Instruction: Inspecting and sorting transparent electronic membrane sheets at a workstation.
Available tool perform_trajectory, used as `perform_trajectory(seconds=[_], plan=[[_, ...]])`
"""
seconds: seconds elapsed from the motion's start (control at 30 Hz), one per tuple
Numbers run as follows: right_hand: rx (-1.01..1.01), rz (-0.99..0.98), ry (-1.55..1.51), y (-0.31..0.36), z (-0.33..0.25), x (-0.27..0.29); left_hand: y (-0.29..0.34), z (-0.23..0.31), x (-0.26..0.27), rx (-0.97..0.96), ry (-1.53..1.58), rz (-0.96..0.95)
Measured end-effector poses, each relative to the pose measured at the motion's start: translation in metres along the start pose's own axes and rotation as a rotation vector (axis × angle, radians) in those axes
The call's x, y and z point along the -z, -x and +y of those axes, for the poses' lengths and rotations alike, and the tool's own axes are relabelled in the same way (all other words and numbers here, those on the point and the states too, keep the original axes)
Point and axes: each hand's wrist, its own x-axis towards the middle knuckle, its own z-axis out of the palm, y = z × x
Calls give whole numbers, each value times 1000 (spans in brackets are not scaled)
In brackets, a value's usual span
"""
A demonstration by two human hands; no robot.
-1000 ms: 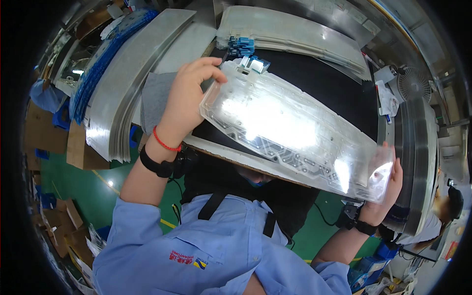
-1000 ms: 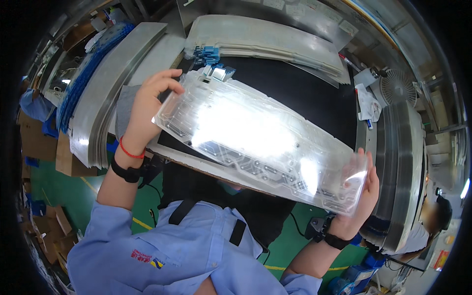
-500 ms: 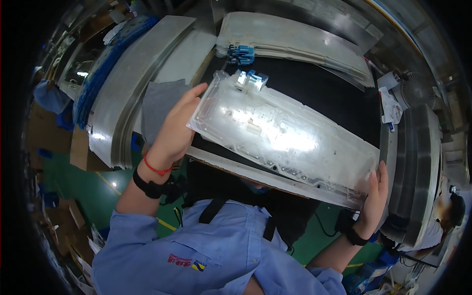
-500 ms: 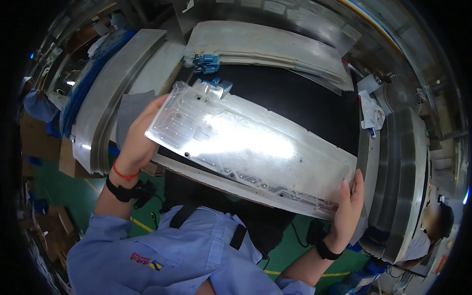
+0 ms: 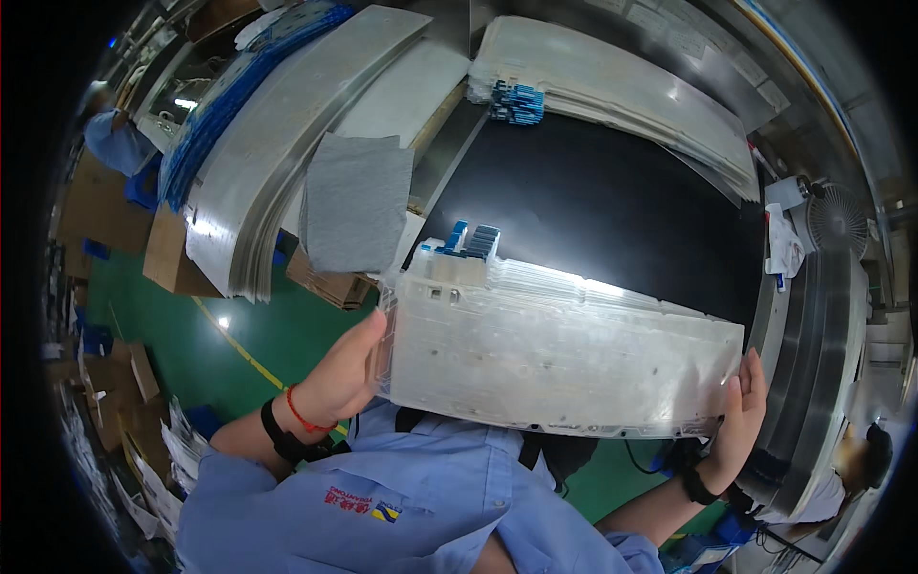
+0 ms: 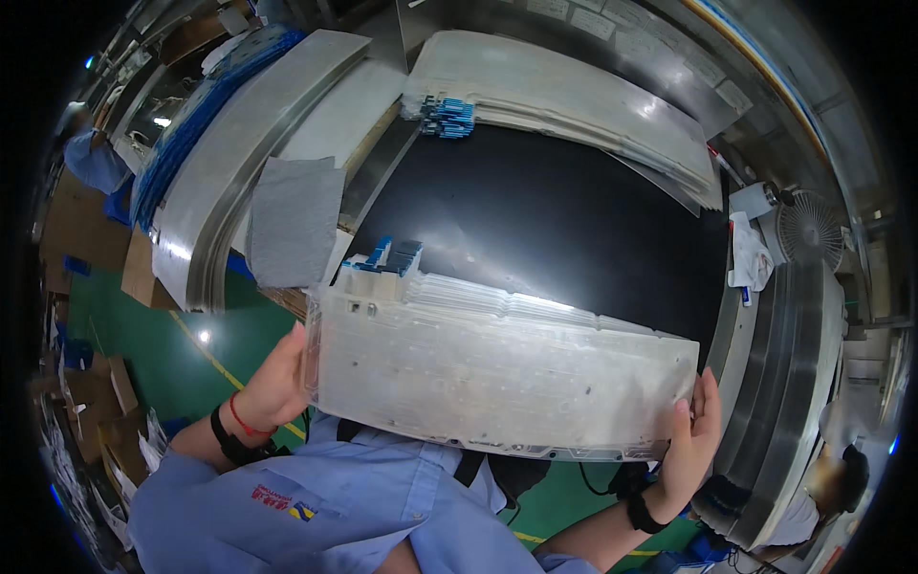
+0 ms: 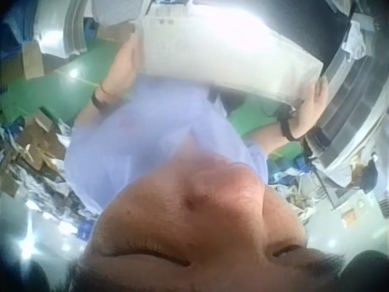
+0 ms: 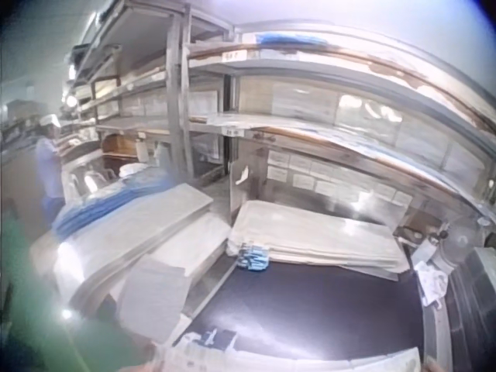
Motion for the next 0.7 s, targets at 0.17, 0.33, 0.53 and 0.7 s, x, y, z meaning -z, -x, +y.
perform_trajectory(seconds=[0.17,0.33,0.53,0.7], plan=[[55,-39,52,12,3,-5,1,4,-19,-300,-599,-35],[102,-46,-148,19,10,2,-7,11,-8,-652,-890,-177],[153,110,-360,16,26,11,-61,28,-17,-1103,-879,-322],[379,252,-451,19,32,2,-80,42,-46,-959,-625,-434]])
